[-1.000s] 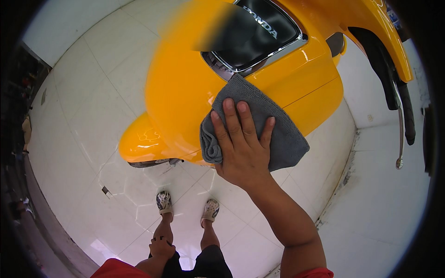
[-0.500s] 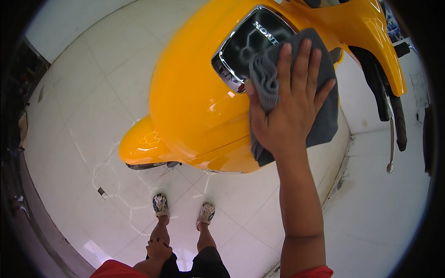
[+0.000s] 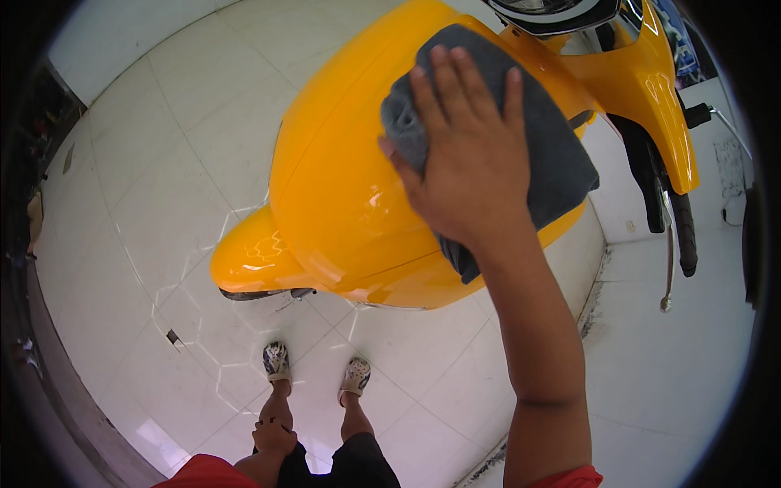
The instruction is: The person cleans a yellow scooter in a garage. They use a small brush to scrub the scooter's body and mirrors, then wipe the surfaces with a gray microfiber cloth, focusing on the front fairing, headlight area, and front fender.
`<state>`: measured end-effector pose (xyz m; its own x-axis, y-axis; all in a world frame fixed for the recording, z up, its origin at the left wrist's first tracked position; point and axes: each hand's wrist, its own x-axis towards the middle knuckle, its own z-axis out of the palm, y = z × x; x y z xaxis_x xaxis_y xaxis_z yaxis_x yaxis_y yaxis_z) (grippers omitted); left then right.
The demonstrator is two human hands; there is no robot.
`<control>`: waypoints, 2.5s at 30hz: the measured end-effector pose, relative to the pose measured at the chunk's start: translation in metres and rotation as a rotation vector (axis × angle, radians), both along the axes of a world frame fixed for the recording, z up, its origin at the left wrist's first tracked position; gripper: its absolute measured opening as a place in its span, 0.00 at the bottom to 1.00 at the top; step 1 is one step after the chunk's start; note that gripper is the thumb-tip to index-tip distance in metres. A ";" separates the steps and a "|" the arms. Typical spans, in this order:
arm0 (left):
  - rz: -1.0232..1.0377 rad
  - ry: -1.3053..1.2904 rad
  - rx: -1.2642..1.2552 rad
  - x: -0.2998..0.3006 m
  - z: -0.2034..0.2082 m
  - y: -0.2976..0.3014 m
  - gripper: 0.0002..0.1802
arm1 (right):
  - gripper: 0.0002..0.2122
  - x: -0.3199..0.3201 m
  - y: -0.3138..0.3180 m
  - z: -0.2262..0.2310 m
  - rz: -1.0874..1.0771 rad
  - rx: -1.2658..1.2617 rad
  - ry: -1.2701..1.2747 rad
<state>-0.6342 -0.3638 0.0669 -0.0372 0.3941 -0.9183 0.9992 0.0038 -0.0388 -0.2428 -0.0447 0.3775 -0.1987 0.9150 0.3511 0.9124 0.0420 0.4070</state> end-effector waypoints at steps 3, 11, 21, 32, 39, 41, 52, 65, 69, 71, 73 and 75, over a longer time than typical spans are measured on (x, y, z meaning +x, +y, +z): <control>0.027 -0.027 0.035 -0.001 0.000 0.003 0.32 | 0.29 -0.008 -0.022 -0.014 0.167 -0.267 -0.006; -0.001 -0.019 0.032 -0.004 -0.004 0.001 0.30 | 0.29 0.002 0.025 -0.008 -0.036 0.012 -0.131; -0.022 -0.037 0.075 -0.010 -0.007 0.004 0.29 | 0.29 0.054 -0.016 0.004 -0.069 0.245 0.238; -0.028 -0.064 0.069 -0.013 -0.012 -0.007 0.28 | 0.31 0.080 -0.040 -0.017 0.011 0.282 0.600; -0.014 -0.029 0.138 -0.006 -0.012 -0.006 0.25 | 0.35 0.062 -0.081 -0.039 -0.174 0.321 0.413; -0.007 -0.018 0.093 -0.006 -0.011 -0.007 0.25 | 0.36 0.060 -0.077 -0.041 -0.136 0.383 0.522; 0.025 -0.027 0.110 -0.001 -0.007 -0.017 0.26 | 0.34 -0.026 -0.015 -0.064 -0.102 -0.103 -0.097; 0.069 0.012 -0.005 -0.013 -0.005 -0.011 0.27 | 0.36 0.035 -0.066 -0.048 -0.142 0.257 0.253; 0.029 0.008 0.006 -0.015 -0.005 -0.016 0.26 | 0.38 0.008 -0.056 -0.085 -0.249 0.319 0.258; 0.013 0.012 0.014 -0.014 -0.006 -0.017 0.26 | 0.36 -0.032 -0.083 -0.128 -0.191 0.017 0.218; -0.015 0.033 0.043 -0.011 -0.007 -0.016 0.27 | 0.33 -0.056 -0.106 -0.170 -0.019 -0.071 0.085; -0.042 0.005 0.015 -0.009 -0.005 -0.012 0.27 | 0.33 -0.050 -0.125 -0.186 0.028 -0.122 0.124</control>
